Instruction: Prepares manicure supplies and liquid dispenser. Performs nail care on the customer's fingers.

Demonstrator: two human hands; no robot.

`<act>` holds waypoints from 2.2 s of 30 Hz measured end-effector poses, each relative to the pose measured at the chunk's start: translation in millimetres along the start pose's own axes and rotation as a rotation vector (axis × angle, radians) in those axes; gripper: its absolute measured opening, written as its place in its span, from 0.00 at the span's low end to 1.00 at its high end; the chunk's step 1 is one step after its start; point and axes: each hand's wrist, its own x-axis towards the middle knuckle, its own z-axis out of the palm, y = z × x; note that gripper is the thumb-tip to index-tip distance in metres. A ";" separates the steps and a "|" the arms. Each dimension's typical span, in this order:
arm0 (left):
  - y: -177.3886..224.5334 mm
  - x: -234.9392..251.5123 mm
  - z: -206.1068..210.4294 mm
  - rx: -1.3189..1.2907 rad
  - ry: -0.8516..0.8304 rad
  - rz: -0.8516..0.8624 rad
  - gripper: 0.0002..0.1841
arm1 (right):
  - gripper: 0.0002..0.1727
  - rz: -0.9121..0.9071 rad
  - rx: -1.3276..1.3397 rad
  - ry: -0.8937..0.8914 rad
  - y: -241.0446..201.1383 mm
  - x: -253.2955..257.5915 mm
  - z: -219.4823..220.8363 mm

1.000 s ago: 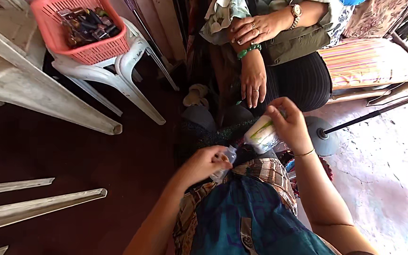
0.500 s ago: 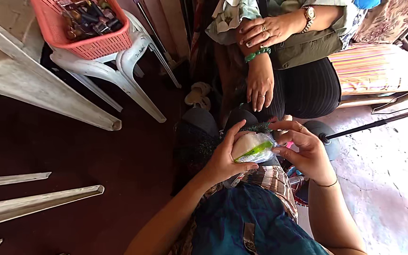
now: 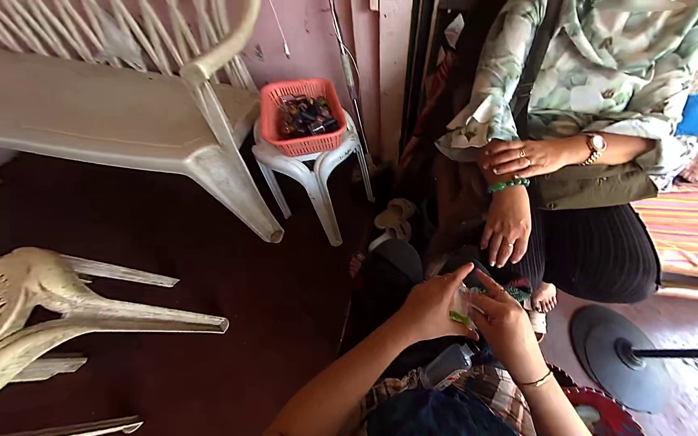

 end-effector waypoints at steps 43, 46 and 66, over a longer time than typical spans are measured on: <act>-40.9 -13.7 25.8 0.118 0.118 0.058 0.32 | 0.12 0.079 0.153 0.035 31.7 -34.2 -15.2; -42.4 -9.8 24.7 0.121 0.125 0.082 0.32 | 0.14 0.118 0.114 0.044 31.0 -34.9 -10.3; -37.5 -12.3 24.6 0.094 0.137 0.128 0.31 | 0.19 0.141 0.176 0.109 41.7 -14.8 -13.2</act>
